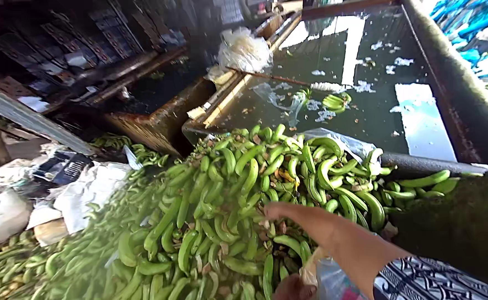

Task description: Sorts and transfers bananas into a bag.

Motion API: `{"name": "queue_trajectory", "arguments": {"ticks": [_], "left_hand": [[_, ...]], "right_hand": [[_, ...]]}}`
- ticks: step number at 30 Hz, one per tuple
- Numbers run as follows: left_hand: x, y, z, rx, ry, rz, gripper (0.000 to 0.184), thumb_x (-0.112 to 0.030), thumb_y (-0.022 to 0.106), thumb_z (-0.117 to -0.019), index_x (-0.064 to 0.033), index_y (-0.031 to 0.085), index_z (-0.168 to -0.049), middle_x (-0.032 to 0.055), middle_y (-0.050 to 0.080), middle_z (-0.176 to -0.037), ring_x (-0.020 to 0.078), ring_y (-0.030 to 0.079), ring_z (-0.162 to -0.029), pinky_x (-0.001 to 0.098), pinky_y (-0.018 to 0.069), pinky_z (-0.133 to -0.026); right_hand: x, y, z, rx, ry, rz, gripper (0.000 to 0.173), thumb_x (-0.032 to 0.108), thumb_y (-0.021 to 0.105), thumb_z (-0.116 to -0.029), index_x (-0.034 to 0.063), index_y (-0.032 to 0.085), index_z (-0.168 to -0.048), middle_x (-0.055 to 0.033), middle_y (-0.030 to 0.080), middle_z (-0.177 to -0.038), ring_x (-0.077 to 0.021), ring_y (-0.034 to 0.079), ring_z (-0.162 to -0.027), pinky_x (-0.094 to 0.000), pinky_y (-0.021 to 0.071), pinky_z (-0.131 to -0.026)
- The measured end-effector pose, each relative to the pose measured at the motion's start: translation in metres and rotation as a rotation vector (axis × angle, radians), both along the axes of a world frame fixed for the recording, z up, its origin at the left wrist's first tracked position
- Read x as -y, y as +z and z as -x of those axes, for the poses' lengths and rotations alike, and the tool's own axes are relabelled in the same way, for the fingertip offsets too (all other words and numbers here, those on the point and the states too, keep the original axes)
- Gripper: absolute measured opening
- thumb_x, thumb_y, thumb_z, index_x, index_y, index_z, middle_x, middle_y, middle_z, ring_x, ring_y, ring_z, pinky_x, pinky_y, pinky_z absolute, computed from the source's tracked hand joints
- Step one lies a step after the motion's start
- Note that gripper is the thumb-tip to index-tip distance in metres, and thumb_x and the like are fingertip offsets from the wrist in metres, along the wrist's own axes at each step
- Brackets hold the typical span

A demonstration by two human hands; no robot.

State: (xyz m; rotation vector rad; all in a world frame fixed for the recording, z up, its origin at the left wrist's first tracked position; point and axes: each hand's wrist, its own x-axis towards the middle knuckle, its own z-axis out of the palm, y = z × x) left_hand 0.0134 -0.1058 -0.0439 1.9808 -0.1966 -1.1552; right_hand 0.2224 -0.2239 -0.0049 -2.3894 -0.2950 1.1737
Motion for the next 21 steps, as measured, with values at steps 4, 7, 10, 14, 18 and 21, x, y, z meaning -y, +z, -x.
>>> {"name": "queue_trajectory", "arguments": {"ticks": [4,7,10,14,18,21], "left_hand": [[-0.007,-0.005,0.002,-0.093,0.015,0.049,0.047,-0.030,0.069,-0.0988,0.0074,0.061,-0.126,0.0247,0.068,-0.110,0.0329,0.067,-0.103,0.0515,0.0523,-0.097],[-0.011,-0.005,0.002,-0.118,0.032,0.046,0.048,-0.031,0.070,-0.0968,0.0066,0.061,-0.125,0.0234,0.068,-0.109,0.0310,0.067,-0.102,0.0503,0.0524,-0.096],[-0.013,-0.001,0.001,-0.160,0.065,0.031,0.054,-0.033,0.073,-0.0948,0.0038,0.060,-0.131,0.0222,0.070,-0.114,0.0305,0.068,-0.106,0.0507,0.0523,-0.100],[-0.013,-0.004,-0.003,-0.172,0.110,0.065,0.056,-0.032,0.077,-0.0905,0.0044,0.061,-0.129,0.0205,0.071,-0.110,0.0283,0.069,-0.102,0.0495,0.0533,-0.097],[-0.010,0.002,-0.011,-0.190,0.122,0.060,0.055,-0.028,0.078,-0.0900,0.0073,0.059,-0.129,0.0223,0.070,-0.109,0.0289,0.068,-0.101,0.0487,0.0530,-0.097],[-0.011,0.006,-0.012,-0.179,0.115,0.048,0.055,-0.028,0.076,-0.0914,0.0082,0.059,-0.130,0.0241,0.070,-0.111,0.0304,0.068,-0.103,0.0498,0.0526,-0.097]], "right_hand": [[0.066,-0.017,-0.053,0.160,-0.148,0.009,0.038,0.022,0.055,-0.1065,-0.0067,0.063,-0.131,-0.0303,0.061,-0.135,-0.0457,0.057,-0.129,-0.0638,0.0417,-0.108],[0.131,-0.043,-0.070,0.277,-0.444,0.049,0.035,0.024,0.063,-0.1013,-0.0015,0.069,-0.123,-0.0280,0.067,-0.126,-0.0467,0.061,-0.123,-0.0702,0.0452,-0.102],[0.174,-0.039,-0.070,0.271,-0.657,0.214,0.037,0.024,0.064,-0.0988,-0.0017,0.068,-0.124,-0.0301,0.063,-0.130,-0.0487,0.058,-0.126,-0.0720,0.0456,-0.100],[0.191,-0.060,-0.069,0.269,-0.746,0.172,0.036,0.025,0.064,-0.1006,-0.0012,0.068,-0.125,-0.0294,0.065,-0.129,-0.0485,0.059,-0.126,-0.0715,0.0440,-0.103],[0.167,-0.049,-0.053,0.440,-0.879,0.287,0.048,0.025,0.072,-0.0947,0.0048,0.062,-0.137,-0.0296,0.045,-0.150,-0.0498,0.040,-0.141,-0.0665,0.0376,-0.109],[0.174,-0.068,-0.049,0.359,-0.945,0.302,0.048,0.028,0.072,-0.0951,0.0103,0.062,-0.139,-0.0303,0.036,-0.157,-0.0506,0.040,-0.141,-0.0661,0.0407,-0.108]]}}
